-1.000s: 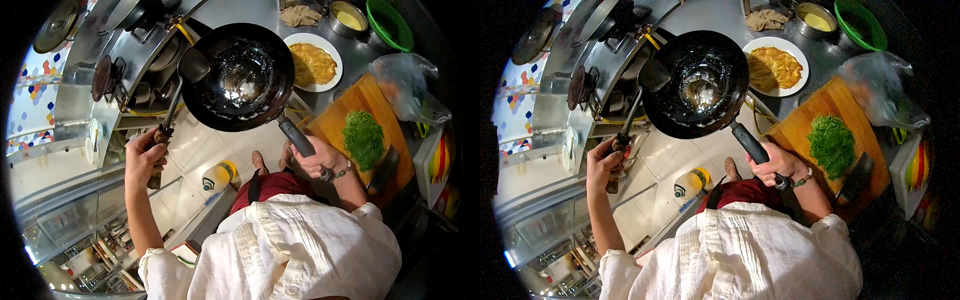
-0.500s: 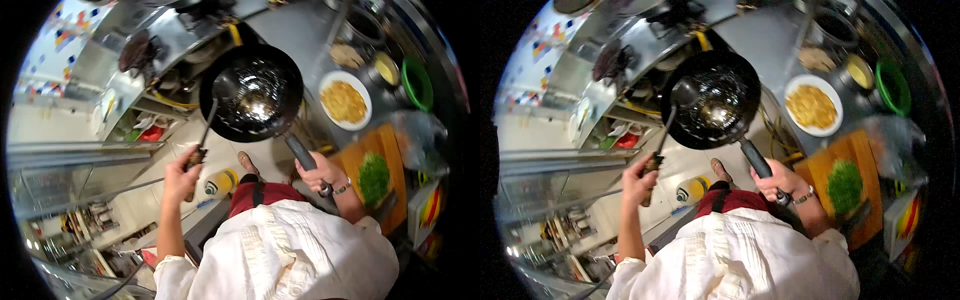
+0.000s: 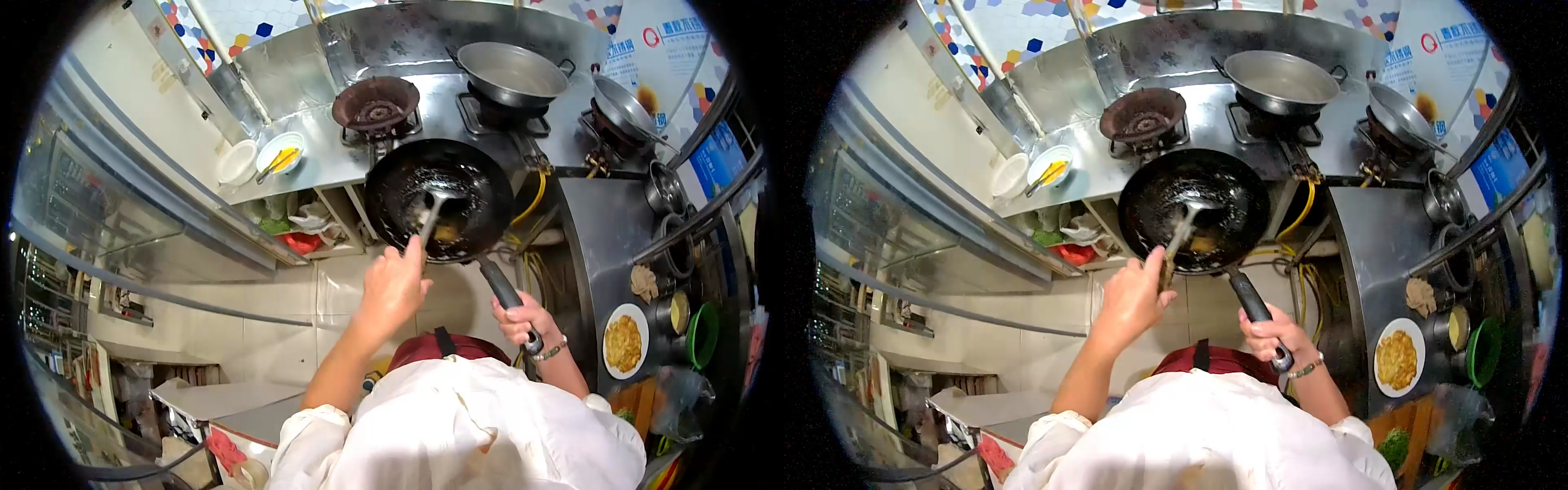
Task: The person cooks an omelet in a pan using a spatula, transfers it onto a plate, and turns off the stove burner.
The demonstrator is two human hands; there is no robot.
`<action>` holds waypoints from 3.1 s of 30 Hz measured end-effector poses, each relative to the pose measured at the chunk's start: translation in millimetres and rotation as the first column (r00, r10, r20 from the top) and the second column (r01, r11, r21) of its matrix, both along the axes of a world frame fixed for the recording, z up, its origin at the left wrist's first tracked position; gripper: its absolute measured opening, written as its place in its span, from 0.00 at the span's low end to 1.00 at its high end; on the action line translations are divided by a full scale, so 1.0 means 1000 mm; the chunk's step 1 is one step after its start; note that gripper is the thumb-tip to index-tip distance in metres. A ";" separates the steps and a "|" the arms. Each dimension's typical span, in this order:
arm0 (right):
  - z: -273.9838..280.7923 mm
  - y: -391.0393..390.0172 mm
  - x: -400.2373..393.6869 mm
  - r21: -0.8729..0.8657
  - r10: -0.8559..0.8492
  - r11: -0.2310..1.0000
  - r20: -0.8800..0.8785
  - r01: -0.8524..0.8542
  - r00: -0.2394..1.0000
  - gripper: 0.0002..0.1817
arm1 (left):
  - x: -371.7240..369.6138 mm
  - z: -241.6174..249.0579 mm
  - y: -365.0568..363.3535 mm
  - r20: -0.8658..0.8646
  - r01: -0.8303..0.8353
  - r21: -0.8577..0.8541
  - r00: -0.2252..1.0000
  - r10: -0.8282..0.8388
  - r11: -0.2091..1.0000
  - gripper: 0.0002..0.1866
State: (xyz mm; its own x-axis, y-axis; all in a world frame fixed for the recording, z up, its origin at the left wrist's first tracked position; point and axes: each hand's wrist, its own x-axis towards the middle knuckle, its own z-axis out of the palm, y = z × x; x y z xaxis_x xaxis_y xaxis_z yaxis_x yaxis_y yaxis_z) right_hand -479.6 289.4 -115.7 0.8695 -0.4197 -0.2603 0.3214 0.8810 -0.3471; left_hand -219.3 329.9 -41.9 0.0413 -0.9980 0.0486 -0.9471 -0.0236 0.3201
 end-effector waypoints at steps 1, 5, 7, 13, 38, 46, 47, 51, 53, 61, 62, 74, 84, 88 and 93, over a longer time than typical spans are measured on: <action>0.002 -0.016 0.017 -0.018 0.000 1.000 0.000 0.000 1.000 0.13 | 0.014 0.008 -0.011 -0.015 -0.024 -0.011 1.000 0.024 1.000 0.36; 0.010 -0.090 0.080 -0.041 0.062 0.998 0.130 -0.058 0.990 0.12 | 0.072 0.030 -0.035 -0.284 -0.223 -0.321 0.950 0.131 0.921 0.33; 0.013 -0.128 0.113 -0.048 0.059 0.997 0.128 -0.053 0.990 0.11 | 0.096 0.030 -0.037 -0.526 -0.425 -0.415 0.834 0.169 0.804 0.27; -0.022 -0.251 0.203 -0.170 0.088 0.983 0.108 -0.069 0.990 0.06 | 0.152 -0.008 -0.027 -0.757 -0.688 -0.263 0.582 0.297 0.677 0.21; -0.087 -0.373 0.313 -0.105 0.034 0.994 0.035 -0.031 0.999 0.09 | 0.280 -0.065 -0.175 -0.924 -0.574 0.027 0.298 0.239 0.818 0.17; -0.070 -0.360 0.296 -0.067 -0.071 0.996 -0.151 0.061 0.986 0.52 | 0.229 -0.030 -0.259 -0.707 -0.127 -0.151 0.706 -0.018 0.980 0.17; -0.090 -0.363 0.297 -0.120 -0.110 0.989 -0.173 0.090 0.979 0.51 | 0.220 -0.032 -0.271 -0.669 -0.022 -0.231 0.730 -0.142 0.973 0.16; -0.074 -0.354 0.202 -0.423 -0.318 0.890 -0.315 0.168 0.894 0.36 | 0.164 -0.015 -0.300 -0.605 0.227 -0.290 0.709 -0.362 0.930 0.14; -0.052 -0.335 0.134 -0.664 -0.626 0.695 -0.370 0.276 0.686 0.12 | 0.124 0.011 -0.289 -0.770 0.182 -0.124 0.603 -0.210 0.975 0.14; 0.094 -0.229 -0.295 -0.937 -0.516 -0.223 0.349 -0.271 -0.783 0.10 | -0.023 0.014 -0.318 -0.836 0.121 -0.216 0.490 -0.248 0.969 0.14; 0.112 -0.204 -0.351 -0.850 -0.294 0.175 0.437 -0.497 -0.850 0.10 | -0.035 0.011 -0.323 -0.813 0.083 -0.248 0.524 -0.254 0.965 0.15; 0.116 -0.060 -0.656 -0.367 -0.513 0.717 0.297 -0.592 -0.806 0.09 | -0.123 0.092 -0.594 -0.242 0.231 -0.681 0.825 -0.511 0.695 0.26; 0.070 0.128 -0.607 -0.595 -0.303 0.706 0.238 -0.385 -0.923 0.27 | -0.115 0.214 -0.902 -0.130 0.044 -0.655 0.977 -0.170 0.755 0.44; 0.094 0.090 -0.453 -0.757 -0.071 0.636 0.134 -0.149 -0.988 0.28 | -0.128 0.220 -1.000 0.112 0.099 -0.766 0.994 -0.021 0.635 0.39; 0.134 -0.104 -0.293 -0.997 -0.293 0.079 -0.032 0.010 -0.956 0.23 | -0.161 0.230 -0.975 0.300 0.038 -0.724 0.917 0.264 0.689 0.34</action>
State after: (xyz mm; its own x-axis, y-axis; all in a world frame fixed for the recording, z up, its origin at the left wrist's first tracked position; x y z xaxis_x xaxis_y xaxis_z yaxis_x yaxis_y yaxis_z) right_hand -772.9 185.8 17.9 -0.9117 -0.0392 0.4090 -0.4006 0.3060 -0.8636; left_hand -380.2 -644.9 187.7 -0.0192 -0.6442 0.7646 -0.9964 -0.0505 -0.0676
